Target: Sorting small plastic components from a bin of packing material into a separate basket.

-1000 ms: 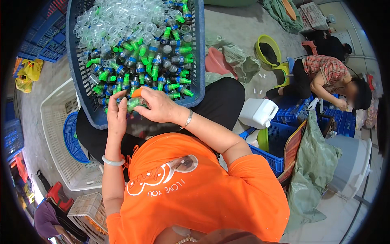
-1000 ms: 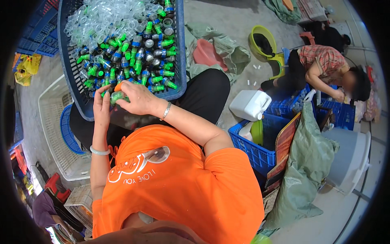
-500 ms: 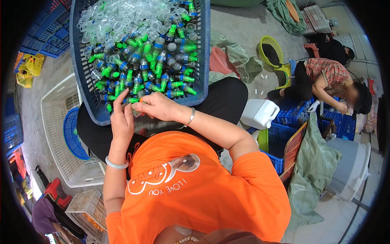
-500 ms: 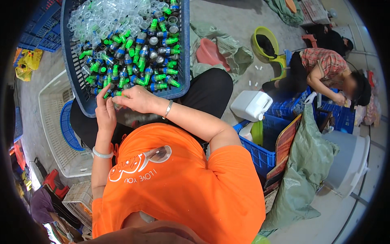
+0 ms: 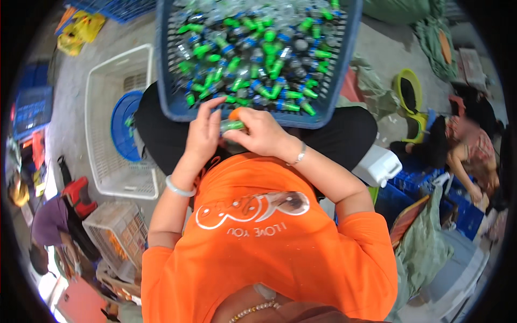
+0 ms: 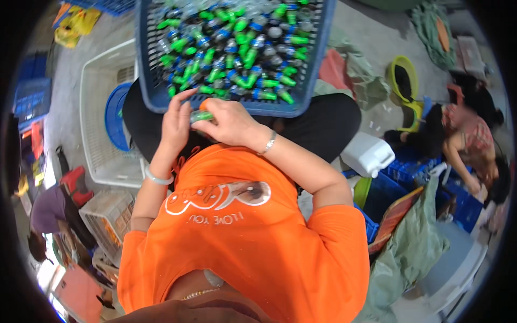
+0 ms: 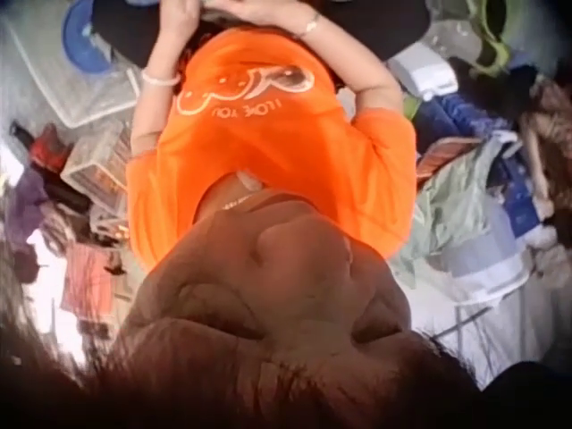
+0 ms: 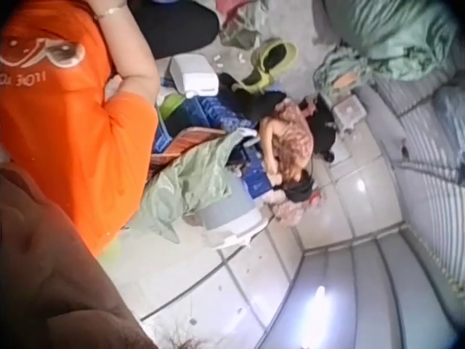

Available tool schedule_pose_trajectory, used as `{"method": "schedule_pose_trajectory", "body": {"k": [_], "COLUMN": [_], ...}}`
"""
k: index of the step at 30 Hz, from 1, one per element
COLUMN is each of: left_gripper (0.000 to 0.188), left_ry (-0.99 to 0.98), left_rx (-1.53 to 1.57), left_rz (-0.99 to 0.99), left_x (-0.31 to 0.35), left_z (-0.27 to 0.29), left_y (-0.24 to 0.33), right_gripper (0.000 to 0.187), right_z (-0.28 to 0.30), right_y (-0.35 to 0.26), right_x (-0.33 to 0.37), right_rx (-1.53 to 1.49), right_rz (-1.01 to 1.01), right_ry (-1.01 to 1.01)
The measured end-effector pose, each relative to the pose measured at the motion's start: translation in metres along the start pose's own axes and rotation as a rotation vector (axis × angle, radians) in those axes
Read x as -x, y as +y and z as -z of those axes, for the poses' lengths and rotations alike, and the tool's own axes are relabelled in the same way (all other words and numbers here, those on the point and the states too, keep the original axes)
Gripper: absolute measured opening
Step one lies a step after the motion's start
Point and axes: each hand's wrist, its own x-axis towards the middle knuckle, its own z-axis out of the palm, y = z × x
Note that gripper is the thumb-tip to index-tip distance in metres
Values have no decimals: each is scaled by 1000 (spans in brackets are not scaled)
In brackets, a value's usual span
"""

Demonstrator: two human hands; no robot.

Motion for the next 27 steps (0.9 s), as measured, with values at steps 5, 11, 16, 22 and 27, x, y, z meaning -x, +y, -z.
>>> {"method": "schedule_pose_trajectory", "body": {"k": [5,11,16,22,27], "left_gripper": [30,34,24,15,13], "left_ry": [240,861,835,430,388], "left_rx": [-153,-267,-552,-337,-392], "left_rz": [-64,83,-68,-340,-275], "left_x": [11,14,2,-13,-16], "left_z": [32,166,144,42,25], "left_y": [-31,-143,-108,-52,-55], "right_gripper": [31,32,29,30,32], "right_z": [-13,5,10,-19,-16], "right_y": [-7,42,50,62,67], "right_x": [4,9,-11,-42,-61], "right_rx": [-10,183,516,832,774], "right_rz": [-86,-132,-76,-36,149], "right_ry": [-21,231,235,49,53]}}
